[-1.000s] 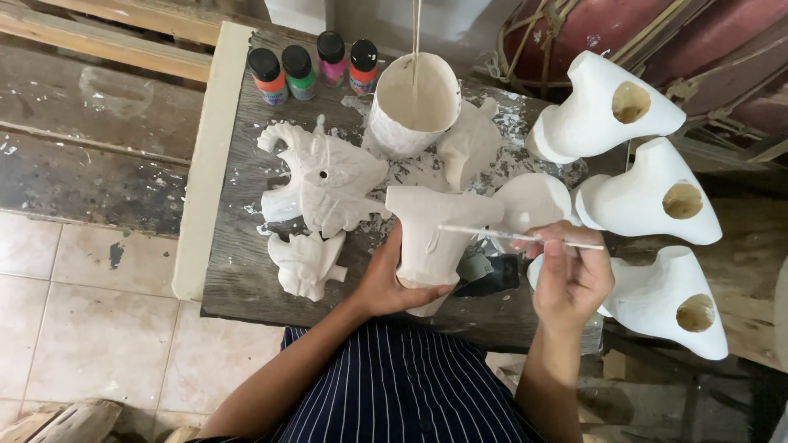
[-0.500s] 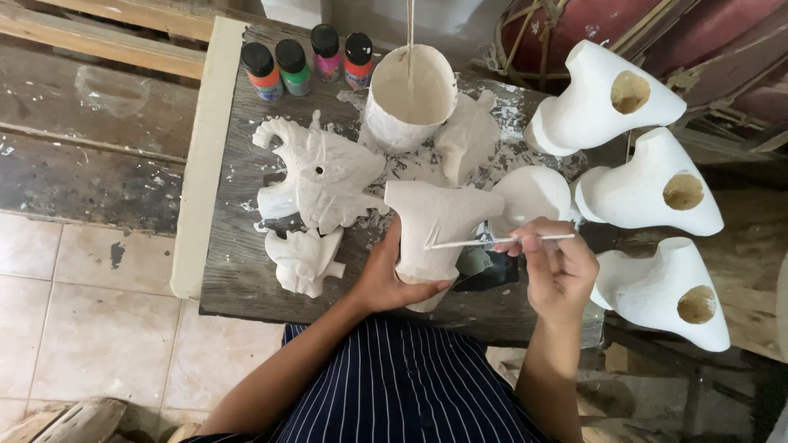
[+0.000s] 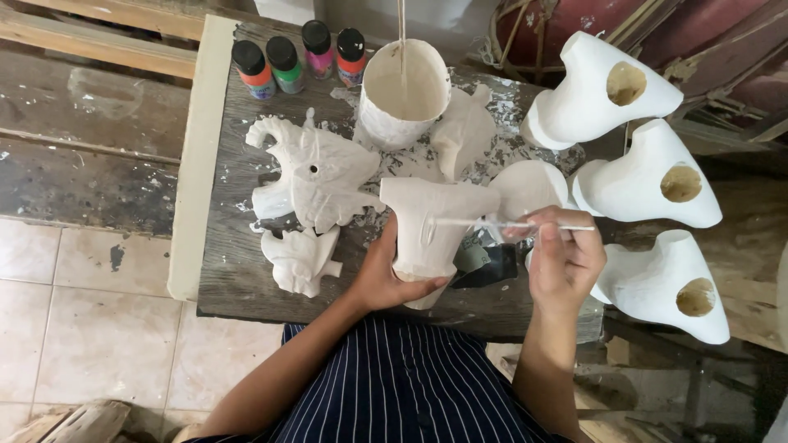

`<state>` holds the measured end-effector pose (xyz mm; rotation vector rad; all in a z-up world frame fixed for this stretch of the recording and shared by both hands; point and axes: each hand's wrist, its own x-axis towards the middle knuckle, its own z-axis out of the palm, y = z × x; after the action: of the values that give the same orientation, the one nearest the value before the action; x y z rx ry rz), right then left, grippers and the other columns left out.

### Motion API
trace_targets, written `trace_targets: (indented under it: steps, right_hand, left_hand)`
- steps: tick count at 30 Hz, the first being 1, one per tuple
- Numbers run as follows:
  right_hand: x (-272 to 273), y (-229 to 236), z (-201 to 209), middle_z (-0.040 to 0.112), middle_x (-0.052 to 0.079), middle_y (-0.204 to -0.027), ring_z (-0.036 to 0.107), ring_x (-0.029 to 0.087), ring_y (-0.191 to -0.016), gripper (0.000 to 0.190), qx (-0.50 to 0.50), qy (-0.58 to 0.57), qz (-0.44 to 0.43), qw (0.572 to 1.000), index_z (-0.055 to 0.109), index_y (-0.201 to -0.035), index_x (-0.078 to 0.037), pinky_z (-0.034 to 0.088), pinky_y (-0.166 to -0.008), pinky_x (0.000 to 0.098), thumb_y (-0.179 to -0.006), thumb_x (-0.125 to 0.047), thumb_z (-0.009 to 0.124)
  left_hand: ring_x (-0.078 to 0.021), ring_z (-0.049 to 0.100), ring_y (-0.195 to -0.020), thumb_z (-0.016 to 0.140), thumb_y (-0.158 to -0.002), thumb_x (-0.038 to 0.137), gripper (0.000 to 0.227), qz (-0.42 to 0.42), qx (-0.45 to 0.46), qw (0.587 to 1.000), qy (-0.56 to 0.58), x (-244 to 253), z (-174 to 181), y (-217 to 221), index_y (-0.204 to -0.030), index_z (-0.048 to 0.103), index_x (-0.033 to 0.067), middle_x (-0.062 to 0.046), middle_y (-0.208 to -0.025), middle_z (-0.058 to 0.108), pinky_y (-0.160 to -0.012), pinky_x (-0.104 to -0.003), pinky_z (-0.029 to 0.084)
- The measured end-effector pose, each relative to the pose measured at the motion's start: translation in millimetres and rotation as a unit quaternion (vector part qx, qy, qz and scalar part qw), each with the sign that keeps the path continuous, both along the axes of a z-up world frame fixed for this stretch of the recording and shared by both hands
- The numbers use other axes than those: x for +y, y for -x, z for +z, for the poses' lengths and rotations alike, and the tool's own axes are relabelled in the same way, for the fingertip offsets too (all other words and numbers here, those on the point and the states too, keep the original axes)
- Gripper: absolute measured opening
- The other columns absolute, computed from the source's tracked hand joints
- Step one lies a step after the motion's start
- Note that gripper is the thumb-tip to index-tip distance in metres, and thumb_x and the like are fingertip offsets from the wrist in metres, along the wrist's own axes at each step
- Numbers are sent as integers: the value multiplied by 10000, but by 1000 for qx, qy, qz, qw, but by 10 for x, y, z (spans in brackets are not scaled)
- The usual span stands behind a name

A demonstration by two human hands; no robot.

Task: Applying a white liquid to the edges of ceramic pieces using a small brush

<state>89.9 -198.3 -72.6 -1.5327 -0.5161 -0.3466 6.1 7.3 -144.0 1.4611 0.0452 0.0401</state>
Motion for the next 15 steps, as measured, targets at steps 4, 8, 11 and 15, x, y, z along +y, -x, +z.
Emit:
trace_targets:
  steps: [4,8,11,15]
  right_hand:
    - [-30,36,9,689,216,-748,732,250,-694,170,34,64,35,997,649,-891,72,616,-642,340,-999,-56,621]
    - [-89,3,-92,670,210,-816,730,249,-717,224,22,-8,-10,1000,606,-981,66,635,-674,347,-1045,-149,590]
    - [-66,33,-29,672,191,-806,726,245,-721,165,34,8,10,999,628,-961,58,632,-675,348,-1028,-89,594]
    - [-90,20,-92,672,161,-882,692,206,-775,126,18,-6,-31,999,627,-1031,25,589,-728,292,-1046,-80,559]
  left_hand:
    - [-390,691,-1096,958,-605,264,1171,5,-5,1000,2,-1,11,-20,-1515,304,-75,-287,-1110,708,-914,-444,528]
    - [-428,685,-1100,954,-604,280,1190,4,4,1000,-5,-22,9,9,-1517,283,-86,-310,-1119,692,-911,-486,526]
    - [-427,680,-1111,958,-596,278,1204,5,5,1000,-7,-11,-25,-10,-1523,278,-79,-311,-1134,684,-930,-482,519]
    - [-437,667,-1131,947,-613,272,1198,0,15,1000,-7,-9,10,15,-1530,260,-77,-323,-1152,671,-912,-540,504]
